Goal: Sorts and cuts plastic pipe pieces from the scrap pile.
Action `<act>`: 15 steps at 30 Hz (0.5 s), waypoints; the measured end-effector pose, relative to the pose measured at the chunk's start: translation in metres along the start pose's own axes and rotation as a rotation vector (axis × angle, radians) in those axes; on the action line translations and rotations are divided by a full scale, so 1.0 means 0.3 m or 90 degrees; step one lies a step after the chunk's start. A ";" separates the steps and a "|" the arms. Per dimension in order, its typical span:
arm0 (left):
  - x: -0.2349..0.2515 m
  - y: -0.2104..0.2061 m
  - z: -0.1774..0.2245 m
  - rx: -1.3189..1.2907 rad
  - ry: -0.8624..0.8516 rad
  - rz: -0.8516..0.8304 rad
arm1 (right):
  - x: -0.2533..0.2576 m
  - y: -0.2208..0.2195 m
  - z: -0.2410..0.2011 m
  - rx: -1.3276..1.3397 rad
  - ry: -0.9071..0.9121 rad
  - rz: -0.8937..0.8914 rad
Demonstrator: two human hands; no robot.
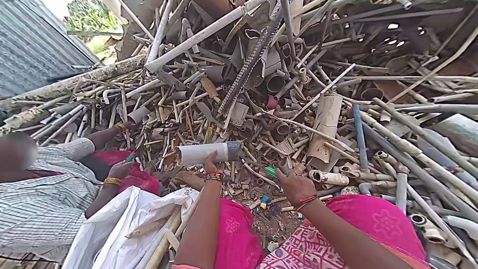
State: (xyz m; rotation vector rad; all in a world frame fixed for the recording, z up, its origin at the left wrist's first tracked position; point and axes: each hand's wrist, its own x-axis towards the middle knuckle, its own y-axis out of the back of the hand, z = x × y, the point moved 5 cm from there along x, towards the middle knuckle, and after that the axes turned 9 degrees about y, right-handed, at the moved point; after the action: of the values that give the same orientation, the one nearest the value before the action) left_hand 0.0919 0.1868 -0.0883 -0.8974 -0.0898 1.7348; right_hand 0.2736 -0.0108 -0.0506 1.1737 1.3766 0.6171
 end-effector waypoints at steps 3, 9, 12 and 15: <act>-0.012 0.011 0.006 -0.003 0.003 0.027 | -0.029 0.002 -0.034 -0.015 0.013 -0.004; -0.007 0.022 -0.008 0.021 0.005 0.031 | -0.021 -0.005 -0.015 -0.023 0.018 0.005; 0.003 0.020 -0.026 0.030 0.032 0.044 | -0.057 -0.007 -0.018 -0.030 0.015 -0.003; 0.003 0.011 -0.056 0.111 0.012 0.063 | -0.033 -0.034 0.027 -0.015 -0.011 -0.029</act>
State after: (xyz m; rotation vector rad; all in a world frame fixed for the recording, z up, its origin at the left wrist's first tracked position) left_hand 0.0993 0.1800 -0.1021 -0.8010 0.1185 1.7954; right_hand 0.2767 -0.0255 -0.0572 1.1234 1.3735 0.5882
